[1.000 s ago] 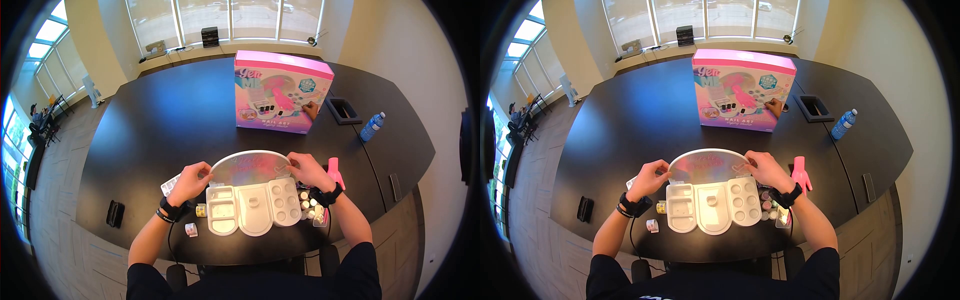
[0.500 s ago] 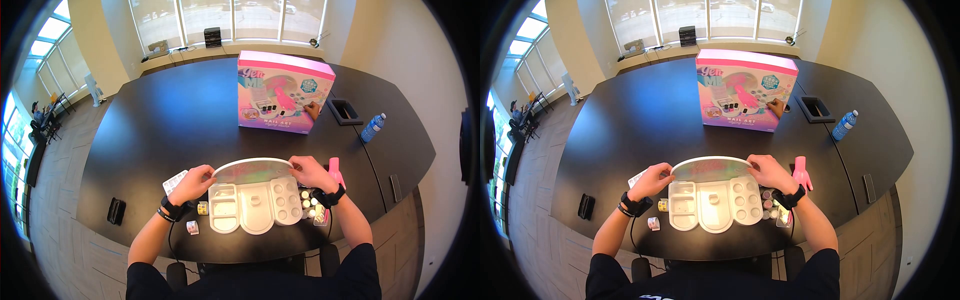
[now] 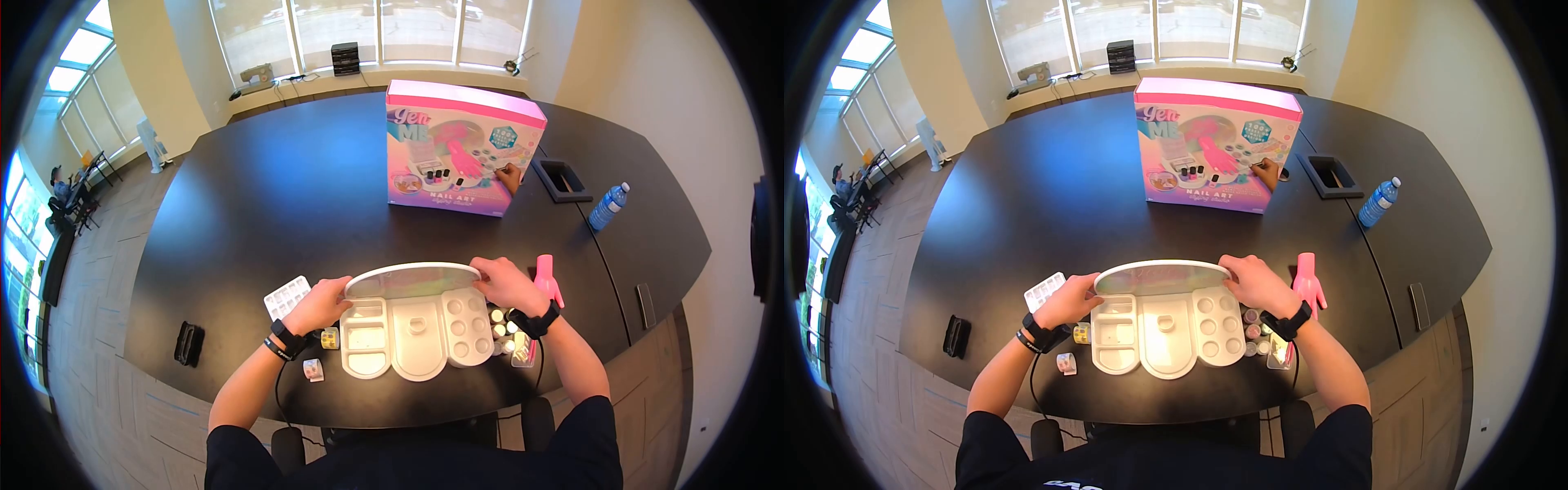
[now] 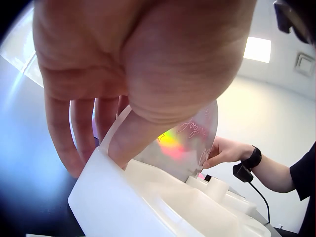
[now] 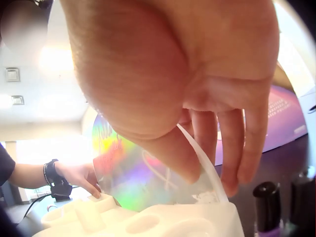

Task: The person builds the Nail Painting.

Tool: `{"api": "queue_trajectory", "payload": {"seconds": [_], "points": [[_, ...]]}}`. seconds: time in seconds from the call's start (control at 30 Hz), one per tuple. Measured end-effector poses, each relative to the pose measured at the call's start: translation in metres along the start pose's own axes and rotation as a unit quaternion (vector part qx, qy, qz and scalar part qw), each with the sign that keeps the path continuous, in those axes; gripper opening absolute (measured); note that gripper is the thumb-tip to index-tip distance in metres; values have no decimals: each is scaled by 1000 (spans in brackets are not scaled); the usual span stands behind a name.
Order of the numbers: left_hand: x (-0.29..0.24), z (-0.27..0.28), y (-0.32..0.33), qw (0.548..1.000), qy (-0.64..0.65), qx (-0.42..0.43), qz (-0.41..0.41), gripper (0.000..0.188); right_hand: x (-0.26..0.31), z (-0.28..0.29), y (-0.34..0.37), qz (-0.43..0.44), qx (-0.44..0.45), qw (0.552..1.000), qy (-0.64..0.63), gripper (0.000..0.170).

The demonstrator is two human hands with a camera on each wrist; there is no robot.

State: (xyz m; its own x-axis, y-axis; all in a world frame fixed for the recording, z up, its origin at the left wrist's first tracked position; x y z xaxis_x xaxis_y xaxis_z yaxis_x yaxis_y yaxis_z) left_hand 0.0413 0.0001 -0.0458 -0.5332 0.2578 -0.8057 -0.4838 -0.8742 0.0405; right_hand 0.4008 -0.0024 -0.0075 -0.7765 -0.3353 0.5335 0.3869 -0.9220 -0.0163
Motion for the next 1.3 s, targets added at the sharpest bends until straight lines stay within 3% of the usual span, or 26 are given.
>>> {"api": "queue_trajectory", "payload": {"seconds": [0.17,0.53,0.77,0.83,1.03,1.3], "points": [[11,-5,-3,1000,-6,0,-4,37,-1,-6,-3,34,4,999,29,24],[6,-4,-4,1000,-3,3,-1,43,-3,-6,-6,11,16,999,38,25],[7,-5,-2,1000,6,5,-14,40,-6,-10,-7,28,7,1000,11,24],[3,-5,-1,998,26,-22,-44,30,-6,-11,-7,18,12,1000,15,25],[10,-6,-4,1000,-14,-6,-13,38,-11,-14,-6,2,22,999,34,25],[10,-7,-6,999,-44,-21,-25,32,-14,-14,-6,-21,57,997,46,26]]}}
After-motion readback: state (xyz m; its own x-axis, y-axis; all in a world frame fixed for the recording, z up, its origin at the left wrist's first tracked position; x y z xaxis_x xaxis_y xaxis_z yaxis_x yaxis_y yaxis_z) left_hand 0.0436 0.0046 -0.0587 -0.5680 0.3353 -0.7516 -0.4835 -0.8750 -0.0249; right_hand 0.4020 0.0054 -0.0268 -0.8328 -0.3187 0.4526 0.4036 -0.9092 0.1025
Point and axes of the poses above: each hand's wrist, its own y-axis away from the middle knuckle, its own z-axis out of the back of the hand, x = y × z, the point moved 6 cm from there along -y, towards the middle knuckle, and after that the axes turned 6 degrees about y, right-handed, at the moved point
